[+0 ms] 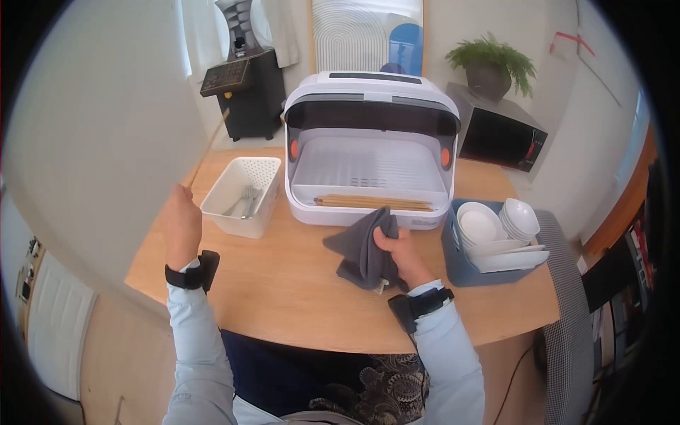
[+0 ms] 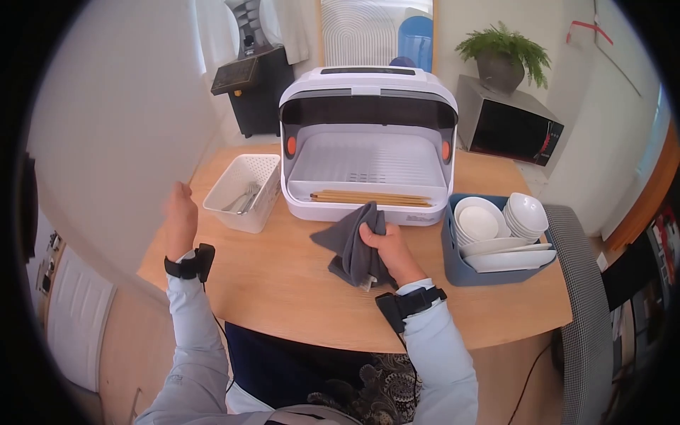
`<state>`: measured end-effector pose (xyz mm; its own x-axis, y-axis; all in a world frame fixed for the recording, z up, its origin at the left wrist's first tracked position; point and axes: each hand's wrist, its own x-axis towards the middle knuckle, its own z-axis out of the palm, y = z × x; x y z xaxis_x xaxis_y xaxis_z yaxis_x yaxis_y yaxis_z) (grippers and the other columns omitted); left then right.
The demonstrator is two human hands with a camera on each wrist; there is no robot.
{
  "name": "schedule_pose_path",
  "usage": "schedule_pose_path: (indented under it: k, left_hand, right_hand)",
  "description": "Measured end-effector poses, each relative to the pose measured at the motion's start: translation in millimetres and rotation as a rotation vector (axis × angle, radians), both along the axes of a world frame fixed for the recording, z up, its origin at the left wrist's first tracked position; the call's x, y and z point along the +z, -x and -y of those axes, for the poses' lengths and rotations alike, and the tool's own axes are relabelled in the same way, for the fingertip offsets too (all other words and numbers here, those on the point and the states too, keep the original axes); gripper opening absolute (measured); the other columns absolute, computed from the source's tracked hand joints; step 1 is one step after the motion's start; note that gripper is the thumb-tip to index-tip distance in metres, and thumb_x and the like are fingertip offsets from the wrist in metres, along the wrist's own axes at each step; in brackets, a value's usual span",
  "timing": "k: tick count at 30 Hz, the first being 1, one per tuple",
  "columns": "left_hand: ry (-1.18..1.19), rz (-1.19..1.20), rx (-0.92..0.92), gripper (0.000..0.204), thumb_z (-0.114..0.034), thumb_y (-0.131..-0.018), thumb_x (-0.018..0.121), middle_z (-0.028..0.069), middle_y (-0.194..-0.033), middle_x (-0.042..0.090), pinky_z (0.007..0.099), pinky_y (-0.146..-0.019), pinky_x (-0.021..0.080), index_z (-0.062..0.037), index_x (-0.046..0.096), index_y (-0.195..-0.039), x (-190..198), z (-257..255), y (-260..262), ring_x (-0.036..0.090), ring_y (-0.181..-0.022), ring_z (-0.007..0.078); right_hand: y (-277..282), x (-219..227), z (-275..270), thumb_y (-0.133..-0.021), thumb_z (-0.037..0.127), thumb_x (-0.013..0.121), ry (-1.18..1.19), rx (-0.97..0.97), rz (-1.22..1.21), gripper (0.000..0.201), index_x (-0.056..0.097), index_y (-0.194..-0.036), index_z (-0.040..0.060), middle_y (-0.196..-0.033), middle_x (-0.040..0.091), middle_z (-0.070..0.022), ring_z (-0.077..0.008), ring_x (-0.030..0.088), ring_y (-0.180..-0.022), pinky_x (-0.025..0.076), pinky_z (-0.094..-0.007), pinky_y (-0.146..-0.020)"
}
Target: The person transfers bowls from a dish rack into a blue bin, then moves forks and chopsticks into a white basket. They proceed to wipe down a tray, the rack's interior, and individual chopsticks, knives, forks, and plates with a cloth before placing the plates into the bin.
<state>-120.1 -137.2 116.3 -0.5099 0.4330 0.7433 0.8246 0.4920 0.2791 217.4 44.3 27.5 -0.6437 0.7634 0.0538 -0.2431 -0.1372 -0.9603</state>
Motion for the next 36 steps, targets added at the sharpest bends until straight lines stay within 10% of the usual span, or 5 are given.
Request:
schedule_pose_path:
  k: [6, 14, 20, 26, 36]
  left_hand:
    - [-0.025, 0.276, -0.759, 0.011, -0.011, -0.097, 0.049, 0.0194, -0.075, 0.056, 0.0397, -0.063, 0.043, -0.0010, 0.053, -0.096, -13.0, -43.3, -117.2, 0.055, -0.071, 0.0373]
    - [0.131, 0.706, -1.225, 0.008, -0.003, -0.092, 0.054, 0.0126, -0.074, 0.060, 0.0319, -0.058, 0.043, 0.0016, 0.060, -0.095, -72.5, -113.6, -204.9, 0.050, -0.062, 0.0157]
    - [0.404, 1.084, -1.099, 0.010, -0.004, -0.091, 0.059, 0.0034, -0.069, 0.062, 0.0226, -0.051, 0.041, 0.0029, 0.067, -0.088, -51.1, -104.4, -157.0, 0.051, -0.056, 0.0077]
    - [0.169, 1.061, -1.112, 0.007, 0.003, -0.079, 0.070, 0.0041, -0.066, 0.063, 0.0216, -0.049, 0.043, 0.0000, 0.064, -0.076, -70.3, -106.2, -142.6, 0.056, -0.055, 0.0082]
    - [0.137, 1.001, -1.124, 0.007, 0.004, -0.081, 0.067, 0.0016, -0.068, 0.064, 0.0216, -0.051, 0.043, -0.0002, 0.063, -0.077, -81.7, -107.4, -163.2, 0.055, -0.057, 0.0064]
  right_hand:
    - [0.2, 2.7, -2.3, -0.100, 0.030, 0.051, 0.262, 0.018, -0.377, 0.040, 0.049, -0.126, -0.0007, -0.119, 0.060, -0.0107, -0.0205, 0.060, -0.107, 0.050, -0.0359, -0.093]
    - [-8.3, 2.8, -3.8, -0.097, 0.027, 0.057, 0.212, -0.105, -0.461, 0.032, 0.055, -0.116, 0.0001, -0.107, 0.063, -0.0076, -0.0180, 0.062, -0.096, 0.051, -0.0332, -0.086]
    - [-18.1, 10.9, -12.8, -0.095, 0.022, 0.060, 0.213, -0.264, -0.530, 0.027, 0.057, -0.111, 0.0010, -0.103, 0.064, -0.0074, -0.0185, 0.063, -0.092, 0.053, -0.0338, -0.082]
    - [-31.9, 8.3, -30.9, -0.098, 0.027, 0.056, 0.210, -0.426, -0.640, 0.031, 0.055, -0.116, 0.0020, -0.108, 0.063, -0.0082, -0.0211, 0.062, -0.097, 0.052, -0.0356, -0.086]
    - [-9.3, 1.8, -6.8, -0.094, 0.018, 0.062, 0.234, -0.158, -0.490, 0.025, 0.059, -0.110, -0.0011, -0.101, 0.065, -0.0086, -0.0196, 0.064, -0.089, 0.053, -0.0352, -0.082]
